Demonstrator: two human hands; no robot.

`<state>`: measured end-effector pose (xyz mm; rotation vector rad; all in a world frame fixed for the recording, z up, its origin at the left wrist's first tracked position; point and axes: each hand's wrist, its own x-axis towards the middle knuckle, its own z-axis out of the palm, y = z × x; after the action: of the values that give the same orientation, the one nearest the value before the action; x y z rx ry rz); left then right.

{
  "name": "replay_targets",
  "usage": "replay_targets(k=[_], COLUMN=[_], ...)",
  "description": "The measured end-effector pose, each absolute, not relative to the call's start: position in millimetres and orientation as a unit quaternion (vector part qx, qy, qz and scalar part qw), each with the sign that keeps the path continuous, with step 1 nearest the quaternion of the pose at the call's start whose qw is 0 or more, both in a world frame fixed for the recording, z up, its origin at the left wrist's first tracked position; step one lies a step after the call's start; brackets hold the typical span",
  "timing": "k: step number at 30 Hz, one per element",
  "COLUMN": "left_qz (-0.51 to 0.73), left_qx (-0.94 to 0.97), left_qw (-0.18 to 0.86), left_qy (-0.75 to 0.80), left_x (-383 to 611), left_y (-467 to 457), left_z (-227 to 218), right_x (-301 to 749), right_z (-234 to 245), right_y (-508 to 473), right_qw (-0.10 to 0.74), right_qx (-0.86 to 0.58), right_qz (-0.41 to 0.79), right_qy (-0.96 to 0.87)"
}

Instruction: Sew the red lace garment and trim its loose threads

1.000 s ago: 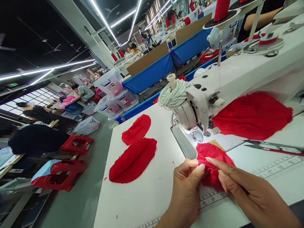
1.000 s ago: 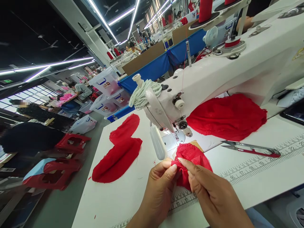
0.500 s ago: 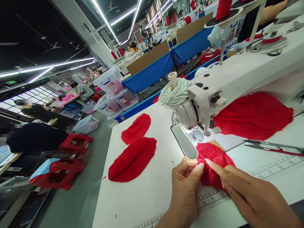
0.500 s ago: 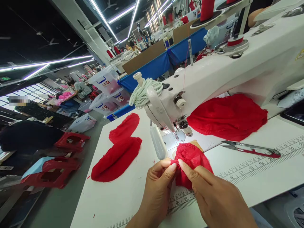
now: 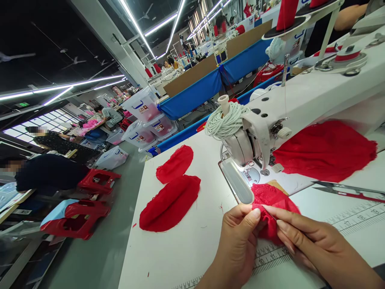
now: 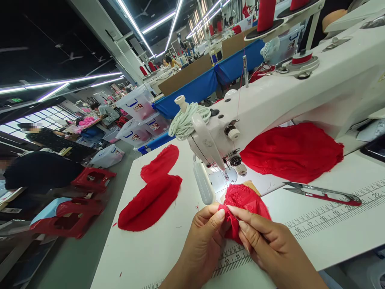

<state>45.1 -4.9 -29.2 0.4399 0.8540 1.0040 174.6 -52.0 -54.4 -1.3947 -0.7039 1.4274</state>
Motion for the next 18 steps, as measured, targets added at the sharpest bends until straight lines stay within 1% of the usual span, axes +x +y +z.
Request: replay_targets(k=[4,7,14,18], left_qz=[0.458,0.455,0.450,0.442], left_qx=[0.192,0.193,0.194,0.196], left_qw=[0.778,0.782,0.785,0.791], left_qy=[0.384,0.380,0.380,0.375], left_x=[44.9,44.7,44.6,43.7], left_y=[-3.4,-2.5,-2.6,-3.2], left_z=[-26.0,-25.9,-26.2,-26.8], right_x=[180.7,181.8,181.0,182.3], right_z=[-48.6,-44.8,-42.0,-42.6], right_y=[-48.3,-46.9,-46.6,-45.8], right_qw=[0.466,0.464,0.463,0.461], right_qx=[-0.551,-0.538,-0.530,-0.554], right_qz=[0.639,0.658,0.669,0.645], right_qy=[-0.266,-0.251,-0.240,-0.254])
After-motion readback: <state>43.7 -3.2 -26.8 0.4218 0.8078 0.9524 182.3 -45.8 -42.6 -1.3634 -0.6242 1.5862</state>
